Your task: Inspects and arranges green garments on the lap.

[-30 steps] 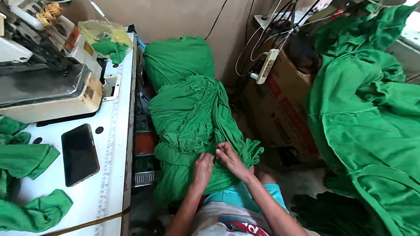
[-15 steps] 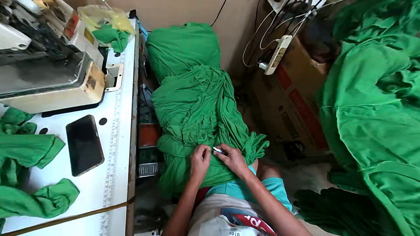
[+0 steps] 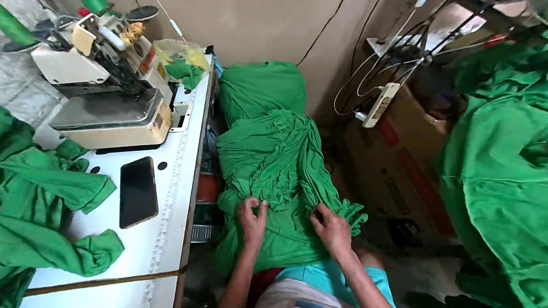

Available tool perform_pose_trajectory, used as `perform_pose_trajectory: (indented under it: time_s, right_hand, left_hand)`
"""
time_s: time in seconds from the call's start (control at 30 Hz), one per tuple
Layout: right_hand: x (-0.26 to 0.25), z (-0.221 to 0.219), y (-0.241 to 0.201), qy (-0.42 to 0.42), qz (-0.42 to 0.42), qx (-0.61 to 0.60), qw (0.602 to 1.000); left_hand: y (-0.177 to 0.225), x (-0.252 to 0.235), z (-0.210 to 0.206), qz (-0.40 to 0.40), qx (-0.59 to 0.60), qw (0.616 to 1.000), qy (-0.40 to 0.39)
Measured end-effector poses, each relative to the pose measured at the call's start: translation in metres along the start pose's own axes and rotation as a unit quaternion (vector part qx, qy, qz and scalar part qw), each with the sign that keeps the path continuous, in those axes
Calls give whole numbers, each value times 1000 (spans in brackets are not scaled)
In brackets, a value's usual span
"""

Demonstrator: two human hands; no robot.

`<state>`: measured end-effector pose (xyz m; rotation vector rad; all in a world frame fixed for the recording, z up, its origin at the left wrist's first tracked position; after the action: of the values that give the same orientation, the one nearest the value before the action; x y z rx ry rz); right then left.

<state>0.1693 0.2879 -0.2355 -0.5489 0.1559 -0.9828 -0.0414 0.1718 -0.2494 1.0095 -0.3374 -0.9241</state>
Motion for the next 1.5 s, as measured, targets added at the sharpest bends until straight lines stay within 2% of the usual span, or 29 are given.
perform_pose_trajectory:
  time_s: [0.03, 0.07, 0.13, 0.17, 0.23, 0.3, 0.37, 0.43, 0.47, 0.5, 0.57, 0.63, 0.67, 0.73, 0.8, 0.87, 0.93, 1.0, 1.07, 1.13, 1.23, 1.3, 1.37, 1.43, 1.5]
  right_hand:
    - [-1, -2, 2, -13, 6, 26, 1000]
    - [-2, -10, 5, -74, -11, 47, 996]
    - [-4, -33, 13, -211, -61, 75, 973]
    - [-5, -40, 13, -245, -71, 76, 964]
    - [-9, -41, 15, -278, -78, 55, 956]
    - [-12, -34, 18, -254, -63, -15, 965]
    - [-9, -15, 16, -130, -11, -102, 986]
    - [-3, 1, 7, -28, 28, -150, 988]
    - [-2, 3, 4, -11, 33, -172, 985]
    - [-2, 1, 0, -20, 32, -199, 979]
    - [-6, -15, -5, -89, 24, -260, 961]
    - [-6, -39, -8, -168, 8, -316, 934]
    - [-6, -47, -8, -178, 2, -329, 928]
    - [-3, -56, -2, -169, -8, -317, 933]
    - [0, -58, 3, -160, -16, -288, 944]
    - [3, -58, 5, -152, -16, -273, 950]
    - [5, -60, 6, -146, -14, -275, 950]
    - [7, -63, 5, -152, -14, -269, 951]
    - [8, -64, 3, -167, -12, -241, 956]
    - [9, -63, 3, -189, -17, -195, 962]
    - [11, -59, 5, -223, -32, -142, 964]
    - [10, -57, 7, -233, -33, -126, 964]
    - [9, -56, 4, -236, -28, -116, 964]
    - [9, -55, -1, -237, -24, -118, 964]
    - [9, -42, -5, -185, 1, -179, 966]
  left_hand:
    - [-2, -5, 5, -5, -31, 999, 11]
    - [-3, -10, 5, -12, -69, 998, 3]
    - [-6, -21, -4, 7, -153, 985, -80]
    - [-8, -26, -10, 19, -183, 976, -118]
    - [-10, -32, -12, 17, -182, 976, -118]
    - [-5, -36, -2, 6, -98, 992, -82]
    - [0, -35, 7, 1, 32, 998, -56]
    - [3, -30, 3, 13, 178, 981, -70]
    - [5, -24, -3, 27, 239, 967, -87]
    - [8, -17, -12, 48, 295, 948, -108]
    - [11, 2, -36, 96, 377, 908, -157]
    - [9, 21, -57, 137, 399, 883, -205]
    - [7, 29, -61, 151, 377, 886, -223]
    - [0, 38, -56, 156, 265, 923, -231]
    - [-2, 37, -36, 135, 112, 965, -196]
    - [3, 31, -22, 107, 44, 984, -139]
    - [8, 23, -22, 87, 62, 987, -123]
    - [11, 15, -40, 93, 98, 973, -185]
    - [9, 10, -60, 106, 77, 956, -264]
    - [7, 8, -65, 110, 40, 952, -281]
    - [0, 9, -47, 111, 62, 962, -240]
    - [-12, 12, -28, 114, 114, 968, -190]
    - [-26, 16, -6, 128, 116, 974, -145]
    - [-36, 18, 16, 142, 29, 983, -109]
    - [-31, 18, 32, 114, -68, 990, -54]
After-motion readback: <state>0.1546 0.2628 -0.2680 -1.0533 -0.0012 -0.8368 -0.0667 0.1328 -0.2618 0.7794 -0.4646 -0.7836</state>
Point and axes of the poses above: each hand's wrist, its own x-axis away from the middle knuckle, its own z-axis out of the back of the hand, y = z × x, the point moved 9 cm from there along -x, towards the middle knuckle, and after that the axes turned 12 degrees about -y, right-handed, at the moved point
